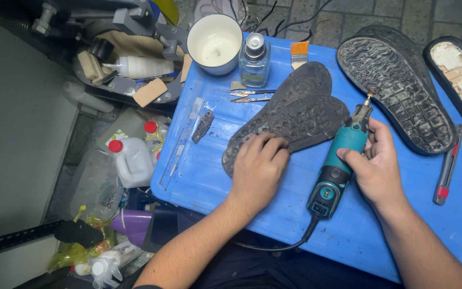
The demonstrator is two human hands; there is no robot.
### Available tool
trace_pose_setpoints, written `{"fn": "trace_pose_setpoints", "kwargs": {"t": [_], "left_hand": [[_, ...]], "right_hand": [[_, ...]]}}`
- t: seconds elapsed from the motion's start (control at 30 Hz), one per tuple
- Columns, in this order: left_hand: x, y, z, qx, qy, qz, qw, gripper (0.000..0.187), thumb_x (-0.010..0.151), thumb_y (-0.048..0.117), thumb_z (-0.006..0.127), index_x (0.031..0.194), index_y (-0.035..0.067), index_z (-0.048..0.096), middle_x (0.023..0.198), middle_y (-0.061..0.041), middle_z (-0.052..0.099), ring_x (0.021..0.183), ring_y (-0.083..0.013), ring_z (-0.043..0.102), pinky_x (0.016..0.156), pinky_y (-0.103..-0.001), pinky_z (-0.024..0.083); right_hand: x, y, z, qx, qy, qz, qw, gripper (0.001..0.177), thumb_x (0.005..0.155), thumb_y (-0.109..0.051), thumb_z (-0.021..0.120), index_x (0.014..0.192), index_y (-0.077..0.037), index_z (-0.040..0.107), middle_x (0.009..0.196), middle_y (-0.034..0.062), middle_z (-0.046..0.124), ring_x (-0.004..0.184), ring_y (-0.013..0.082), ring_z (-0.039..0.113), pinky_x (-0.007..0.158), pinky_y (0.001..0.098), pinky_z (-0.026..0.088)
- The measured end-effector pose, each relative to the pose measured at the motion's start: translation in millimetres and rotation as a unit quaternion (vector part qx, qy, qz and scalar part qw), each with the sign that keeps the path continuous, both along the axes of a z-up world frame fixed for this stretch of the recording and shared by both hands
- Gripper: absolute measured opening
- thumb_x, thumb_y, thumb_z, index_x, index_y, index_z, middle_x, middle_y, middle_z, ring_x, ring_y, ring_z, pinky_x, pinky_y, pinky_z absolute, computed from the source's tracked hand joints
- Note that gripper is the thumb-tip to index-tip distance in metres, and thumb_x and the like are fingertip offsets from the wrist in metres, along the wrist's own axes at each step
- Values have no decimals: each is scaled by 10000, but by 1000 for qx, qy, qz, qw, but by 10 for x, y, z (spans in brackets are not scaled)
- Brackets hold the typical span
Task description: The person uses a rotary tool to grind the surface of a black shoe sole on a blue workbench. They hold the sole with one hand and operate the tool with the other, moving it across the tread. The person flips the sole over and continues grinding, then sets the tool down and picks up another sole to repeat the process.
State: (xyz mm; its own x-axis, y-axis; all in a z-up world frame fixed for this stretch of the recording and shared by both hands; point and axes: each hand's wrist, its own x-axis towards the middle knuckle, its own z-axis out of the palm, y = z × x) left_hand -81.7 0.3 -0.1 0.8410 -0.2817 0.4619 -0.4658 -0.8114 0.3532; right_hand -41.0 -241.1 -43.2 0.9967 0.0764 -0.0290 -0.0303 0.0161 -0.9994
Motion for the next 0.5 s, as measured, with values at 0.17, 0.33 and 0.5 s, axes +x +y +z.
{"fn": "trace_pose_setpoints", "kwargs": {"t": [0.17, 0.33, 0.5], "left_hand": [[-18, -53, -40, 74, 22, -3, 997, 244, 840, 70, 631, 1049, -45, 682, 1291, -137, 604, 1255, -332, 571, 1055, -537, 524], [27, -160, -39, 161, 25, 36, 986, 359, 840, 116, 620, 1104, -124, 663, 1347, -201, 535, 1277, -351, 541, 1014, -528, 528], [-22, -99, 1, 33, 36, 29, 998, 253, 963, 181, 631, 1042, -59, 649, 1331, -181, 555, 1285, -323, 550, 1050, -506, 526]], "right_hand": [[-13, 8, -9, 4, -5, 5, 1000, 692, 843, 36, 659, 1481, 4, 393, 1284, 99, 544, 1130, 147, 593, 950, 305, 527], [-2, 24, 31, 5, -1, 2, 1000, 697, 835, 39, 658, 1478, 2, 393, 1284, 99, 537, 1121, 146, 593, 934, 305, 530], [-13, 0, -21, 10, 1, 2, 1000, 688, 844, 46, 646, 1483, 11, 393, 1288, 101, 536, 1125, 151, 591, 937, 307, 527]]}}
